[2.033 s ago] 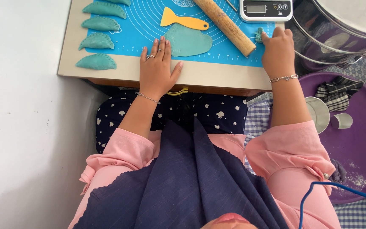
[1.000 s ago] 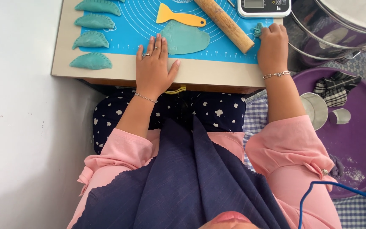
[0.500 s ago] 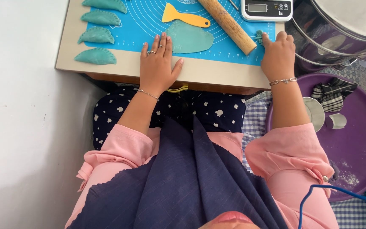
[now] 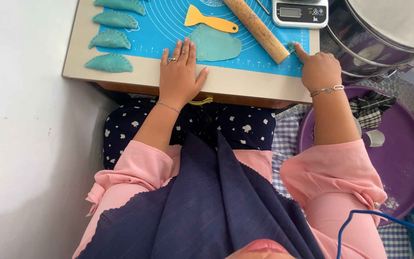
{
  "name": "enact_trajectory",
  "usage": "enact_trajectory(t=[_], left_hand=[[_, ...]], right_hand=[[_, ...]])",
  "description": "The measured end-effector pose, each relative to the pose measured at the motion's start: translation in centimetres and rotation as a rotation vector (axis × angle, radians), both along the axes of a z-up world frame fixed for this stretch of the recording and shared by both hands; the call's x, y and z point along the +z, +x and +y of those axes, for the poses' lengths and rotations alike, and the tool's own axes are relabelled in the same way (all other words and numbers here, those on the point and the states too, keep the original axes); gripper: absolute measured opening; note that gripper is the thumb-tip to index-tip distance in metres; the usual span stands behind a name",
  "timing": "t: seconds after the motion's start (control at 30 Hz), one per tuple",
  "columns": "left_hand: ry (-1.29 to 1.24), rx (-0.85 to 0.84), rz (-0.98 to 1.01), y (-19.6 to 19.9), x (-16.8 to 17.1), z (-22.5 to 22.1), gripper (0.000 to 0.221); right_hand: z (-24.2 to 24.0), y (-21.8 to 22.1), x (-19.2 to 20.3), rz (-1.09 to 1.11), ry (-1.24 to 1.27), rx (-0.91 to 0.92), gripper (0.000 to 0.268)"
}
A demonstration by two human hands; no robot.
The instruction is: Rolling out small pieces of blue dough and using a small tool to detail the edges of crescent-shaped pastries.
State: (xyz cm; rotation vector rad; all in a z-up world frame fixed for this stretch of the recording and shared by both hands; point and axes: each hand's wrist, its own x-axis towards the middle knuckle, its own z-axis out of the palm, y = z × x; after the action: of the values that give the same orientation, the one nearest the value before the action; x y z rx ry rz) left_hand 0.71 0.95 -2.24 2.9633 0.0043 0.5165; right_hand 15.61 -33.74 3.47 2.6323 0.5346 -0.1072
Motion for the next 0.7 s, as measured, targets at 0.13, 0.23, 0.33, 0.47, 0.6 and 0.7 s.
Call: enact_trajectory(t=[0.13,0.23,0.33,0.47,0.6,0.7], left_hand=[[0.005,0.007,-0.002,0.0,0.0,0.0,0.073],[0.004,0.003,-0.003,-0.1,0.1,0.0,0.073],[0.005,-0.001,-0.014,-0.1,0.1,-0.1,0.072],[0.02,-0.002,-0.032,-0.1,0.0,0.0,0.071],[0.01,0.001,-0.003,0.0,0.2,0.0,0.072],[-0.001,-0.002,-0.008,-0.1,0.1,0.0,0.072]], right_hand=[[2.7,-2.2,5.8,0.31,-0.02,-0.22,0.1],[2.5,-2.8,7.9,0.384,0.094,-0.283,0.093],[-1.5,0.6,4.1,0.208,0.36,-0.125,0.062],[-4.3,3.9,-0.4,-0.107,0.669,0.227,0.019],[-2.7,4.1,-1.1,-0.168,0.838,0.201,0.012],[-1.7,4.7,-2.4,-0.207,0.909,0.196,0.013]])
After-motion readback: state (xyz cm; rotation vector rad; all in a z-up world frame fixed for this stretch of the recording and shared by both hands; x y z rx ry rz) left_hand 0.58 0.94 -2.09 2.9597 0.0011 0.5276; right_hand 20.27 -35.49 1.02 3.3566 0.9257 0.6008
